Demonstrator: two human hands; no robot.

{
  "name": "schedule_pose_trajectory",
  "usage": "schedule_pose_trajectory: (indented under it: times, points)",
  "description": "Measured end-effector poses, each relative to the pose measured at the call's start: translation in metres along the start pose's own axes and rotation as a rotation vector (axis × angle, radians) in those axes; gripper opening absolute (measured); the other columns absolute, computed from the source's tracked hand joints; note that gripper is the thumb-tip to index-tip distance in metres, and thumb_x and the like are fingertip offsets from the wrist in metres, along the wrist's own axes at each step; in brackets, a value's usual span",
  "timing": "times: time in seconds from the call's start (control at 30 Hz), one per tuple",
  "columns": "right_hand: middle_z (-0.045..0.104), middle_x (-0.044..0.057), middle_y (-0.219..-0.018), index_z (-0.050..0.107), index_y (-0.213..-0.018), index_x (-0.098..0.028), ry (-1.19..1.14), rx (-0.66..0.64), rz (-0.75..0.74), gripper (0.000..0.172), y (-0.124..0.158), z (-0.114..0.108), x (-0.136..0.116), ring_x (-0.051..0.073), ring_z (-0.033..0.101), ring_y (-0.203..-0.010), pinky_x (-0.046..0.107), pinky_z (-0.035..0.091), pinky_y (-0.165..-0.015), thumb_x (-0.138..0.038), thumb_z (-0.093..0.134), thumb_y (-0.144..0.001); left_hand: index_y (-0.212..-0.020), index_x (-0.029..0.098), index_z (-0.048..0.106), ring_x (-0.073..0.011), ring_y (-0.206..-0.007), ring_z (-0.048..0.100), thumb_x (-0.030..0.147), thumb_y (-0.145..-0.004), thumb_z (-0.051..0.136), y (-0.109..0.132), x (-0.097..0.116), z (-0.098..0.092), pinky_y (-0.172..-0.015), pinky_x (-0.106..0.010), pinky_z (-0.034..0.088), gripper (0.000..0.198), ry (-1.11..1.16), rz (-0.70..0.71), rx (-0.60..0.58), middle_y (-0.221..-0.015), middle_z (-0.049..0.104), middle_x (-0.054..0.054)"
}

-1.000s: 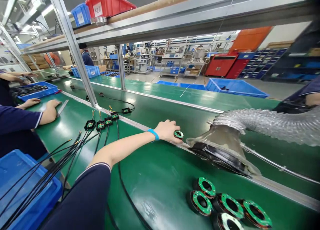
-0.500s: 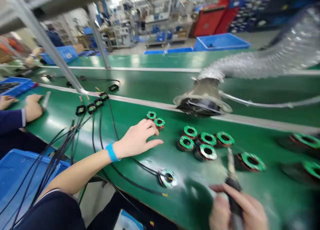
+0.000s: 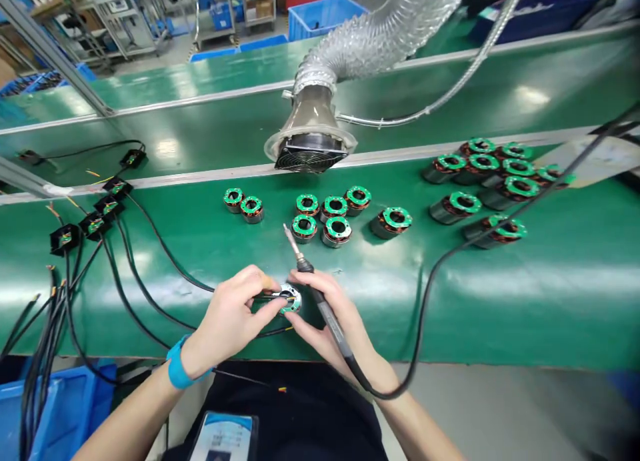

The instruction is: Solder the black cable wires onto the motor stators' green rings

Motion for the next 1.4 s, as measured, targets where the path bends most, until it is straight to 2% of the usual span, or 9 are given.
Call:
schedule_pose_trajectory:
  times: [0.1,0.33,0.47,0.57,0.63,0.73,0.87,1.23,1.4]
  points:
    - [0.065,0.009,-0.133,0.056,-0.142,-0.03,-0.02,0.031,0.003,0.048,0.002,0.004,0.0,0.023,0.068,-0.123,0.036,0.06,-0.105,-0.021,0.072,-0.098,-0.097,0.02,0.074,-0.0135,-0.078,0.061,0.023,-0.1,0.071,-0.002,0.008,0.001,-0.07,-0.027,0.047,0.005,-0.041,0.065,0.012,-0.09,0.065,-0.002]
    - [0.062,0.01,-0.129,0.05,-0.149,-0.033,0.151,0.207,-0.015,0.058,0.01,0.004,-0.003,0.025,0.069,-0.116,0.039,0.064,-0.097,-0.023,0.075,-0.098,-0.099,0.021,0.075,-0.0147,-0.085,0.062,0.021,-0.1,0.069,-0.005,0.006,0.001,-0.074,-0.028,0.048,0.006,-0.025,0.034,0.03,-0.098,0.062,-0.004]
    - [0.061,0.01,-0.132,0.049,-0.151,-0.034,0.15,0.197,-0.018,0.059,0.007,0.004,-0.004,0.025,0.07,-0.116,0.04,0.065,-0.096,-0.028,0.075,-0.099,-0.094,0.021,0.073,-0.0143,-0.082,0.061,0.022,-0.1,0.067,-0.017,0.003,0.005,-0.07,-0.027,0.047,0.008,-0.031,-0.001,-0.063,-0.102,0.064,-0.004]
    - [0.067,0.009,-0.126,0.052,-0.149,-0.031,0.104,0.21,-0.022,0.06,0.009,-0.006,-0.007,0.026,0.071,-0.115,0.042,0.064,-0.098,-0.031,0.08,-0.096,-0.09,0.021,0.074,-0.0144,-0.084,0.064,0.021,-0.099,0.067,-0.027,0.004,0.01,-0.073,-0.027,0.049,0.011,0.029,0.006,-0.172,-0.103,0.068,-0.004]
    - [0.072,0.007,-0.112,0.06,-0.14,-0.028,0.074,0.273,-0.031,0.046,0.017,-0.021,-0.01,0.024,0.073,-0.103,0.04,0.065,-0.092,-0.025,0.077,-0.097,-0.087,0.02,0.073,-0.0149,-0.086,0.065,0.019,-0.098,0.067,-0.032,0.006,0.013,-0.078,-0.028,0.05,0.014,0.055,0.022,-0.233,-0.101,0.069,-0.003]
    - [0.071,0.0,-0.08,0.072,-0.113,-0.023,0.045,0.476,-0.001,0.017,0.041,-0.05,-0.009,0.017,0.071,-0.07,0.032,0.062,-0.068,-0.017,0.062,-0.102,-0.084,0.02,0.072,-0.0137,-0.082,0.064,0.017,-0.096,0.068,-0.038,0.007,0.014,-0.073,-0.026,0.048,0.013,0.035,0.022,-0.255,-0.097,0.07,-0.002]
    - [0.054,-0.005,-0.053,0.072,-0.082,-0.022,-0.01,0.669,0.03,0.033,0.069,-0.072,-0.001,0.014,0.054,-0.041,0.031,0.053,-0.048,-0.024,0.048,-0.104,-0.082,0.019,0.071,-0.0127,-0.08,0.062,0.016,-0.093,0.07,-0.04,0.006,0.015,-0.07,-0.025,0.046,0.012,0.031,0.013,-0.259,-0.095,0.07,-0.001]
    - [0.055,-0.004,-0.05,0.074,-0.08,-0.02,-0.119,0.521,0.199,0.04,0.065,-0.062,0.019,0.015,0.059,-0.044,0.029,0.055,-0.049,-0.032,0.047,-0.106,-0.082,0.018,0.072,-0.0117,-0.08,0.062,0.013,-0.092,0.071,-0.042,0.01,0.015,-0.074,-0.025,0.045,0.012,0.036,0.014,-0.273,-0.093,0.069,0.0]
    - [0.057,-0.004,-0.052,0.074,-0.082,-0.019,-0.282,0.541,0.254,0.038,0.062,-0.06,0.026,0.01,0.052,-0.038,0.021,0.045,-0.039,-0.032,0.05,-0.109,-0.082,0.018,0.071,-0.011,-0.079,0.062,0.011,-0.09,0.071,-0.041,0.01,0.015,-0.071,-0.024,0.045,0.01,0.012,0.015,-0.247,-0.094,0.07,0.0]
Point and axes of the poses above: each hand's wrist, its own y-axis away from the middle knuckle, its own z-axis out of the palm, x = y × z, the point moved 10 cm from there along -y, towards the middle knuckle
